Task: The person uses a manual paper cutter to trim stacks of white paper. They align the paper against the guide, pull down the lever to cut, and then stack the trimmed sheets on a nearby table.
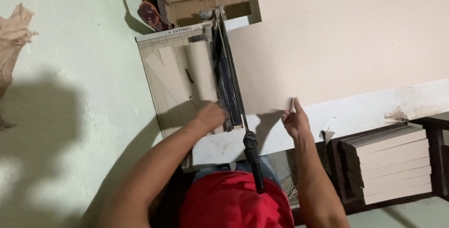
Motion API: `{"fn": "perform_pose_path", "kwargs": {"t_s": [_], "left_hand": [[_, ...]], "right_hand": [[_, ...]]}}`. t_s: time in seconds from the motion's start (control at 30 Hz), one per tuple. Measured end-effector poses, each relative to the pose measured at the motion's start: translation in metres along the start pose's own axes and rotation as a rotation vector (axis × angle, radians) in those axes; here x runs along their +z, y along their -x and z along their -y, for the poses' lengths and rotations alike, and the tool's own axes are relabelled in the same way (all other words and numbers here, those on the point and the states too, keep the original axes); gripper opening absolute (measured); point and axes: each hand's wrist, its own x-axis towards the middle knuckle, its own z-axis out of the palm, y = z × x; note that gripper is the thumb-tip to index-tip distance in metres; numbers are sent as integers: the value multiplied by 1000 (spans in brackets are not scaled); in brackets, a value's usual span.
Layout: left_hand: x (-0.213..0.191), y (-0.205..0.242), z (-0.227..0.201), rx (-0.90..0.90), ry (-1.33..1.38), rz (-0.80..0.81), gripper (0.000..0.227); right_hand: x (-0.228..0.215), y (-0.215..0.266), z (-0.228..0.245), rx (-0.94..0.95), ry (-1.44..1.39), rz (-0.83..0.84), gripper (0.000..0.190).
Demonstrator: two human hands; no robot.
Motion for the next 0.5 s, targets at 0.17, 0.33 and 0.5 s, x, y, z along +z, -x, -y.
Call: {"fn": "perform_pose_path", "kwargs": {"t_s": [0.17, 0.33, 0.5], "left_hand": [[28, 44, 36, -225, 178, 43, 20], [-35, 14, 31, -488, 432, -102, 58], [-19, -47, 18, -670, 589, 7, 113]], "right_hand": [[-41, -8, -22, -30, 189, 76, 25], [6, -10, -41, -22, 327, 64, 36], [12, -6, -27, -4, 525, 62, 35]]}}
